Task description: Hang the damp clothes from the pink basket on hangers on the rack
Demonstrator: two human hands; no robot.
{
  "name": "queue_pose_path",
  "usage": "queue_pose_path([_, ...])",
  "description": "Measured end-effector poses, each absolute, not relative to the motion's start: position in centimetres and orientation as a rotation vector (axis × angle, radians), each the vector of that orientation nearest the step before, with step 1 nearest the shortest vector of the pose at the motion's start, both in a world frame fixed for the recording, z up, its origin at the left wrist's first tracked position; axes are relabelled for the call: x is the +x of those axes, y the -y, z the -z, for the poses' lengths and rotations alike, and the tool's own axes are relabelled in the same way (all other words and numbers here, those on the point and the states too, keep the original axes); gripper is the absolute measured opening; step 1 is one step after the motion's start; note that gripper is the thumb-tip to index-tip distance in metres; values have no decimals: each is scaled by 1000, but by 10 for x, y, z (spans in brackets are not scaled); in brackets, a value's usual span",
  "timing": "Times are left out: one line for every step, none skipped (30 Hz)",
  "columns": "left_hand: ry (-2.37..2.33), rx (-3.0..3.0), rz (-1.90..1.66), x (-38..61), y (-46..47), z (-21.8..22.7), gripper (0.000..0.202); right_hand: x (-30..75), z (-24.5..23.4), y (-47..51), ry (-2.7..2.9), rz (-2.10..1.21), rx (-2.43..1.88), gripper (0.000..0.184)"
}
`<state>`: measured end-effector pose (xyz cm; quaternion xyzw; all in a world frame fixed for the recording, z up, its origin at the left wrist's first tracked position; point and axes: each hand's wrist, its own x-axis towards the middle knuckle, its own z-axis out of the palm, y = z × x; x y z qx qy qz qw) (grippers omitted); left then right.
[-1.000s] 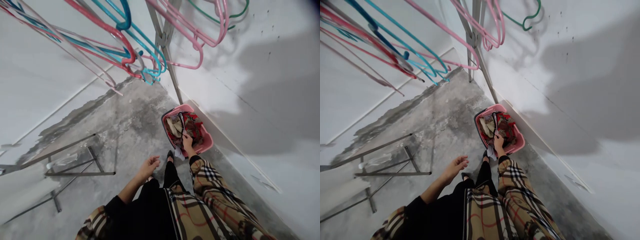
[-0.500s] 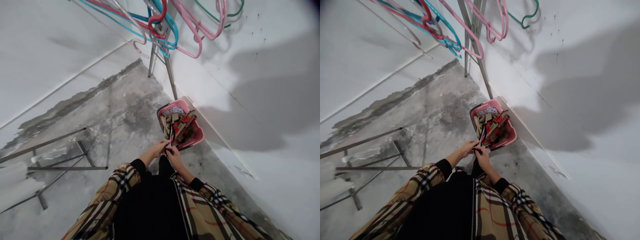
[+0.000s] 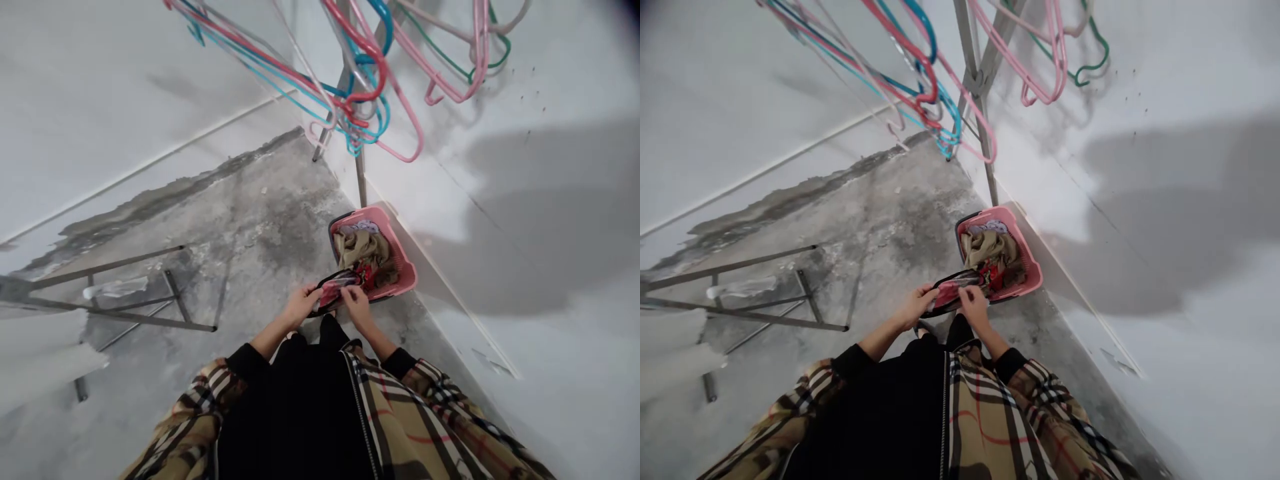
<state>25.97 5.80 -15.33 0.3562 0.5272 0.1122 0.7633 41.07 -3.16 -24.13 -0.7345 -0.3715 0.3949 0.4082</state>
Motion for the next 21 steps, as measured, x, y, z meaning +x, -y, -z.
queue_pose_path([-1135, 794, -255, 252, -57, 142, 33, 416, 244, 23, 932, -956, -1904, 32])
queue_pose_path([-1123, 817, -261, 245, -56, 130, 33, 420, 247, 15, 942, -930, -1949, 34])
queue_pose_path([-1105, 844, -256, 238, -54, 119, 33, 422, 249, 7, 965, -919, -1988, 40])
queue_pose_path([-1086, 874, -249, 231, -52, 109, 34, 422, 250, 0, 998, -923, -2019, 48])
queue_pose_path([-1066, 904, -245, 224, -51, 99, 35, 421, 250, -6, 1037, -939, -2046, 52])
queue_pose_path([-1048, 931, -246, 216, -51, 90, 36, 419, 249, -12, 1075, -959, -2070, 52])
queue_pose_path([-1034, 954, -253, 207, -52, 81, 36, 416, 246, -18, 1112, -978, -2090, 48])
queue_pose_path([-1025, 976, -269, 197, -54, 72, 36, 413, 241, -23, 1146, -988, -2107, 44])
queue_pose_path([-1026, 998, -296, 184, -59, 62, 36, 411, 235, -29, 1176, -989, -2118, 40])
queue_pose_path([-1036, 1023, -333, 171, -64, 52, 35, 409, 226, -36, 1204, -978, -2123, 39])
queue_pose_path([-1058, 1058, -382, 155, -71, 42, 34, 409, 216, -43, 1232, -957, -2118, 40])
queue_pose_path([-1090, 1107, -445, 138, -79, 32, 34, 410, 203, -51, 1260, -930, -2104, 42])
queue_pose_path([-1132, 1185, -512, 120, -87, 22, 33, 412, 188, -59, 1288, -901, -2082, 45])
queue_pose_path([-1191, 1293, -582, 101, -94, 13, 33, 413, 172, -69, 1322, -878, -2051, 47])
queue_pose_path([-1268, 1430, -647, 83, -101, 4, 31, 413, 155, -78, 1350, -863, -2009, 49])
queue_pose_path([-1358, 1590, -680, 65, -106, -3, 29, 412, 136, -87, 1369, -862, -1958, 50])
queue_pose_path([-1462, 1748, -698, 49, -111, -11, 28, 410, 116, -96, 1375, -883, -1888, 49])
queue_pose_path([-1568, 1892, -697, 33, -114, -17, 28, 405, 95, -104, 1352, -923, -1800, 47])
queue_pose_path([-1671, 2008, -687, 20, -116, -23, 29, 398, 74, -110, 1338, -971, -1710, 44])
queue_pose_path([-1767, 2089, -682, 7, -118, -29, 31, 389, 53, -115, 1331, -1012, -1623, 42])
queue_pose_path([-1851, 2136, -686, -4, -119, -34, 32, 379, 33, -119, 1337, -1036, -1547, 40])
